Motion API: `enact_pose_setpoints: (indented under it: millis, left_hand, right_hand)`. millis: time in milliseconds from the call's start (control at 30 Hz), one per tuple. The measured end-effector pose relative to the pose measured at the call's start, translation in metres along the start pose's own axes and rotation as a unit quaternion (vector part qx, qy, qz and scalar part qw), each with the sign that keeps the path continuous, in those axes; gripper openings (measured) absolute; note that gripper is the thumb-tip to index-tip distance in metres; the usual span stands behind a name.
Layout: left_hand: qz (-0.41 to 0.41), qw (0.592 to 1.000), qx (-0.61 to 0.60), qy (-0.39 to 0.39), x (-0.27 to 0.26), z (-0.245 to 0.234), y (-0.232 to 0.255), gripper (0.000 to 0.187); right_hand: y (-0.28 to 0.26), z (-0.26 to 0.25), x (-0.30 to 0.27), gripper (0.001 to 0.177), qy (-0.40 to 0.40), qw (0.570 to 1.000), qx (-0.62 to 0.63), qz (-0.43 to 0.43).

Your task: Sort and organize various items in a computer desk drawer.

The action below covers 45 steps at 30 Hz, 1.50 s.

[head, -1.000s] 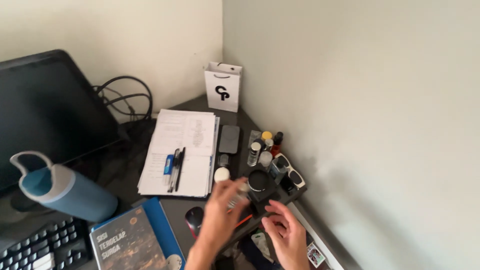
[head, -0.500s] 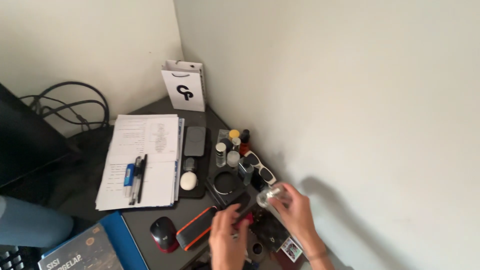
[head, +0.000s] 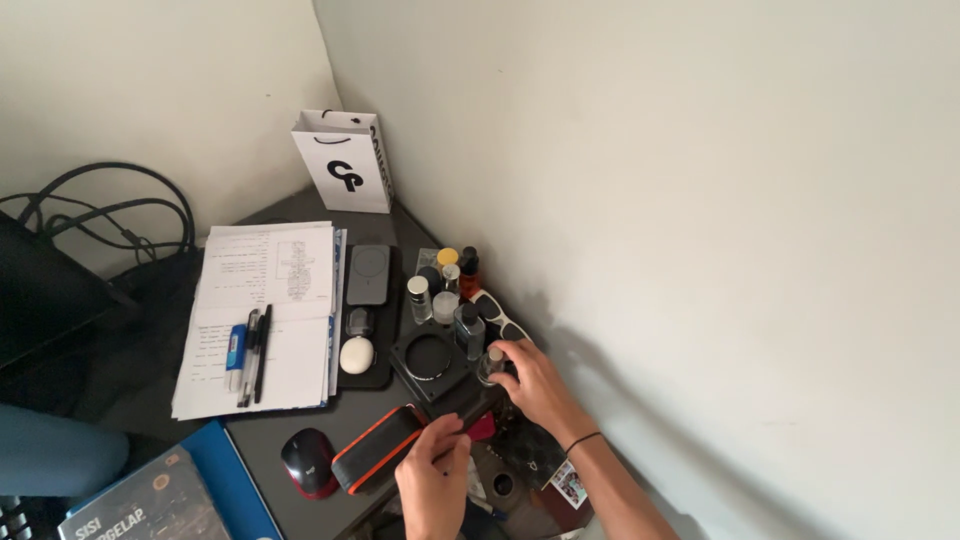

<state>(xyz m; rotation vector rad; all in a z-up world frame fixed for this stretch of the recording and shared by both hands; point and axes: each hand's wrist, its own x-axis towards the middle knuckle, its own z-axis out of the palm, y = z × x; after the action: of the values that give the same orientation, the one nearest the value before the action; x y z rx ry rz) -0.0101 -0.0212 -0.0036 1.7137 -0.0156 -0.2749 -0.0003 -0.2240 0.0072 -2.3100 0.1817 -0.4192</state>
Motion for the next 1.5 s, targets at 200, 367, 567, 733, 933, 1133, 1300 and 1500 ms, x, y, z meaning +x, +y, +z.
enact_pose_setpoints:
  millis: [200, 367, 567, 733, 933, 1133, 1300, 1500]
  left_hand:
    - [-0.018, 0.999, -0.020, 0.023, -0.003, -0.010, -0.008, 0.027]
    - [0.032, 0.989, -0.023, 0.140, 0.012, -0.059, -0.061, 0.021]
    - [0.117, 0.925, 0.275, 0.236, 0.044, -0.165, -0.025, 0.049]
    - [-0.018, 0.917, 0.373, 0.142, 0.061, -0.184, -0.019, 0.074]
    - [-0.099, 0.933, 0.335, 0.084, 0.063, -0.192, -0.025, 0.089]
    - [-0.015, 0.948, 0.302, 0.094, 0.063, -0.201, -0.035, 0.100]
    - [-0.064, 0.949, 0.303, 0.066, 0.068, -0.205, -0.025, 0.076]
    - [-0.095, 0.943, 0.314, 0.049, 0.055, -0.209, -0.027, 0.072]
  right_hand:
    - [0.014, 0.017, 0.000, 0.042, 0.025, 1.000, -0.007, -0.014]
    - [0.001, 0.010, -0.006, 0.050, 0.043, 0.999, 0.003, -0.022]
    - [-0.042, 0.045, -0.056, 0.040, 0.158, 0.980, 0.098, 0.070]
    - [-0.097, 0.107, -0.092, 0.028, 0.115, 0.972, 0.168, 0.121]
    - [-0.146, 0.149, -0.093, 0.051, 0.109, 0.951, 0.154, 0.247]
    - [-0.154, 0.160, -0.091, 0.083, 0.115, 0.959, 0.132, 0.222]
    - [-0.166, 0.164, -0.080, 0.116, 0.048, 0.966, 0.101, 0.234]
    - [-0.161, 0.172, -0.080, 0.123, 0.025, 0.974, 0.051, 0.218]
